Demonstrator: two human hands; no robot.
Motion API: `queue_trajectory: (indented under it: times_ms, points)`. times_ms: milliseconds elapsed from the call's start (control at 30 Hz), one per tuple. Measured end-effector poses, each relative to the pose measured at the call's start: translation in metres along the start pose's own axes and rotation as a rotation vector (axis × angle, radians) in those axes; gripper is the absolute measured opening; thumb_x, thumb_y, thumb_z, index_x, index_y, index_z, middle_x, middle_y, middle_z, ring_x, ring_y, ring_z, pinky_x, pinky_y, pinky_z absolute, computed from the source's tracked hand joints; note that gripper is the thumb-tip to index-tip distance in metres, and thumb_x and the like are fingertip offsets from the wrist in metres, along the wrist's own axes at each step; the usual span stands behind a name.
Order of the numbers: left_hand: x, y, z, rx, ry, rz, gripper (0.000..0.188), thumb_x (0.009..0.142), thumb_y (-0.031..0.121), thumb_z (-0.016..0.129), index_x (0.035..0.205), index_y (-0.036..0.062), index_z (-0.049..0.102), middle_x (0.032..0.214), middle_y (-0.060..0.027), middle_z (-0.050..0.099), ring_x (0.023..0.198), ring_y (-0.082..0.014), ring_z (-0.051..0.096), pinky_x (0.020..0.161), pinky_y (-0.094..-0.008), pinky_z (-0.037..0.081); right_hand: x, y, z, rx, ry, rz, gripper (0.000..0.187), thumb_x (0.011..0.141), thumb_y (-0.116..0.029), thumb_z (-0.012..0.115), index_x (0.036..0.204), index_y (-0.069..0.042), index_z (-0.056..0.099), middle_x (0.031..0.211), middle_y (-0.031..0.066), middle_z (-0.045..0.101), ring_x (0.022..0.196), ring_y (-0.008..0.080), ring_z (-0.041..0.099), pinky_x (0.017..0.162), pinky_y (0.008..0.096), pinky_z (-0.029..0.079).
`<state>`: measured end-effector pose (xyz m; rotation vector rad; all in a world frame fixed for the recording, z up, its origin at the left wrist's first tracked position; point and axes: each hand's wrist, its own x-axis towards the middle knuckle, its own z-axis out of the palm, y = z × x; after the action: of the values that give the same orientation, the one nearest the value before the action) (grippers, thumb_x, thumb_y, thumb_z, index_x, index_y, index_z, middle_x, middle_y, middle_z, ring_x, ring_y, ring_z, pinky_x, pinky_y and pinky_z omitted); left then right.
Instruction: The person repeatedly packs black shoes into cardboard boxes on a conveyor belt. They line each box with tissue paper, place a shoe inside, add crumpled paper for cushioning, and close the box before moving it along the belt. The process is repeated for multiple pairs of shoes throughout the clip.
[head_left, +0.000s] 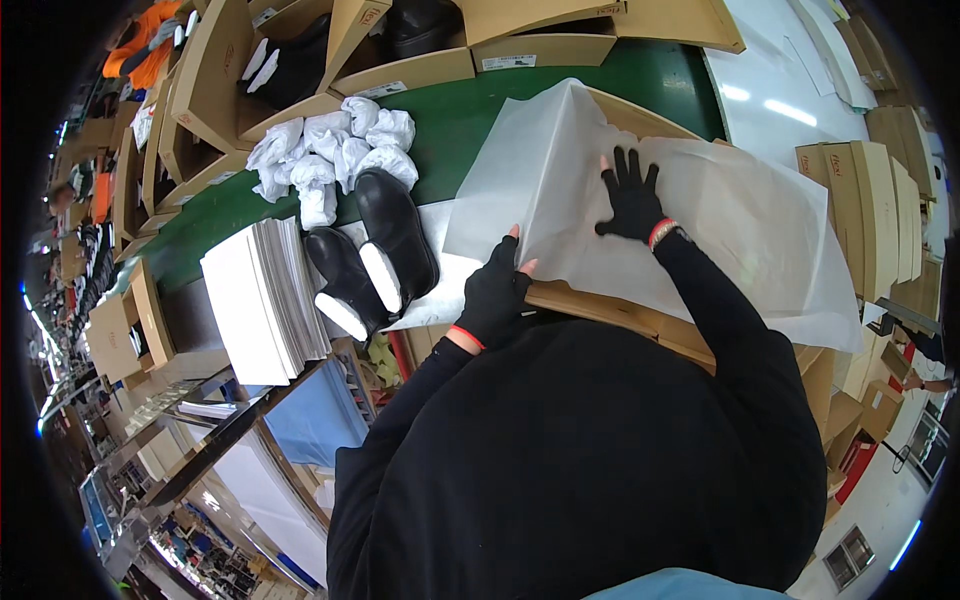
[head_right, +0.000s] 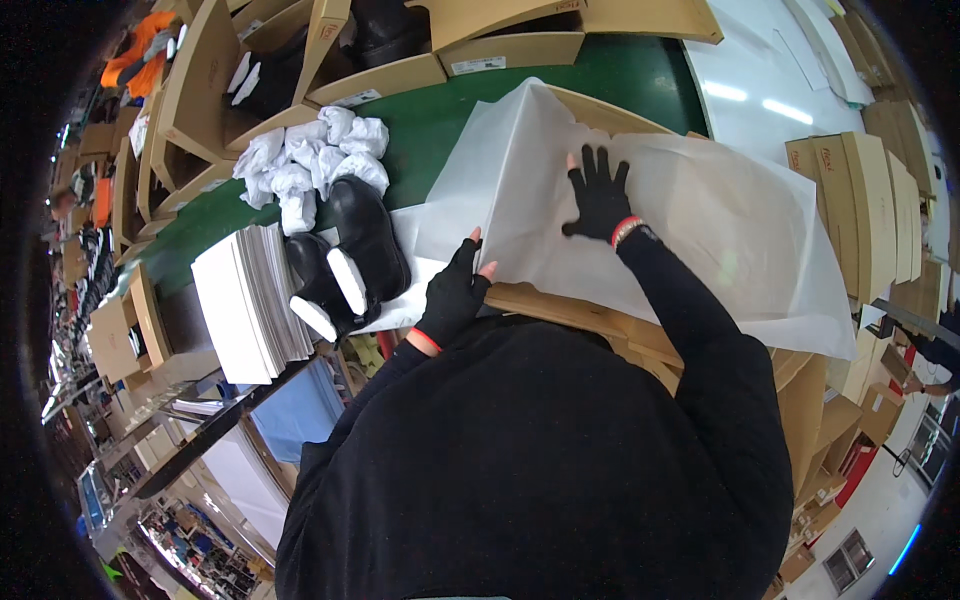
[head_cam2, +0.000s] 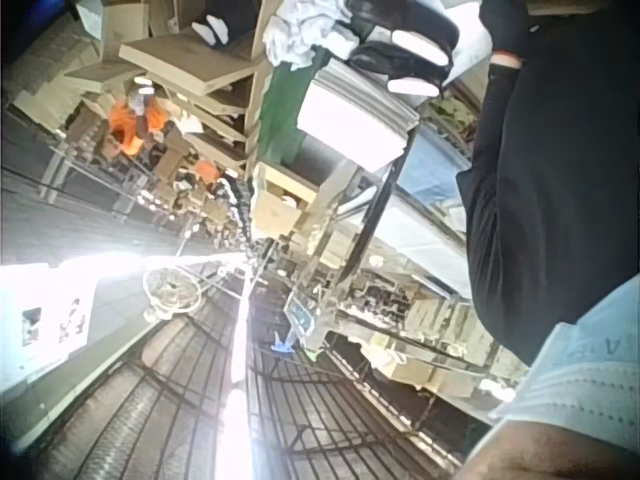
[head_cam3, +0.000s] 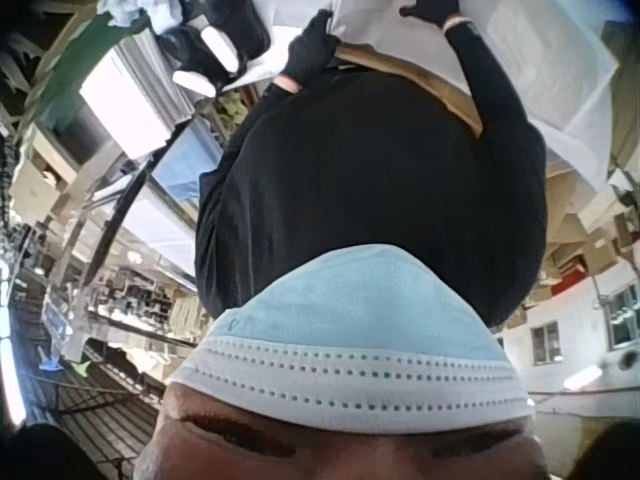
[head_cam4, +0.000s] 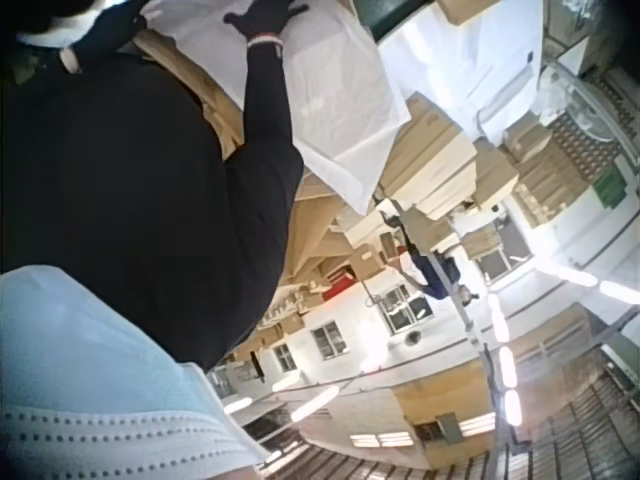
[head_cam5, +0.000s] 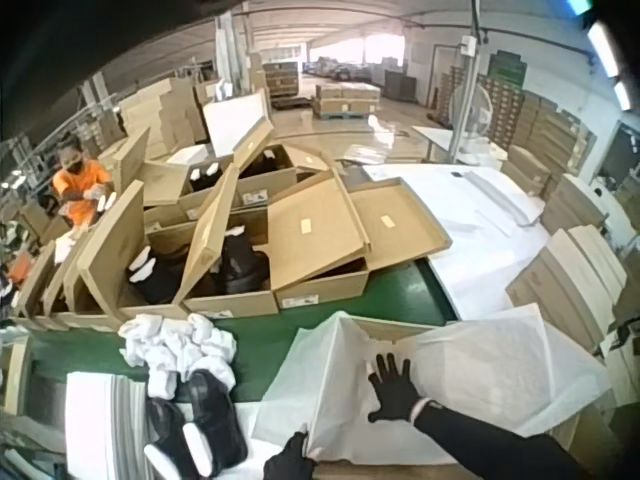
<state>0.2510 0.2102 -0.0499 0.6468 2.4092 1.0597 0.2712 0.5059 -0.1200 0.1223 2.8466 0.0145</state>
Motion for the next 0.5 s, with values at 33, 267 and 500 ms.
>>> queue_trajectory:
  times_ms: [33,267,500]
  points:
    - [-0.004,-0.001,0.001,0.004,0.0,0.034,0.056,0.09,0.025,0.061,0.14,0.0093,0.041,0.112,-0.0154,0.063,0.077,-0.0327,0.066,0.066,-0.042,0.051,-0.012,-0.008,-0.005,0.024,-0.088,-0.042,0.138,0.047,-0.06,0.082,0.151,-0.003,0.011,0.154,0.0289,0.01,0.142,0.0481,0.011,0.101,0.0749,0.016]
    - [-0.039,-0.01,-0.021,-0.017,0.091,0.061,0.061,0.085,0.019,0.067,0.139,0.0063,0.041,0.118,-0.0156,0.059,0.094,-0.0305,0.064,0.075,-0.0376,0.05,-0.022,-0.037,0.008,0.111,-0.141,-0.057,0.15,0.038,-0.055,0.088,0.151,-0.001,0.007,0.155,0.0284,0.004,0.143,0.0467,0.004,0.106,0.0722,0.01]
    - [-0.151,-0.067,-0.112,0.167,0.77,-0.238,0.098,0.07,0.01,0.078,0.148,0.0012,0.02,0.103,-0.0111,0.05,0.089,-0.0205,0.052,0.075,-0.0315,0.046,-0.025,-0.039,0.022,0.211,-0.254,0.062,0.151,0.045,-0.069,0.082,0.149,0.004,0.001,0.154,0.0317,0.0,0.143,0.0486,0.0,0.104,0.0714,0.014]
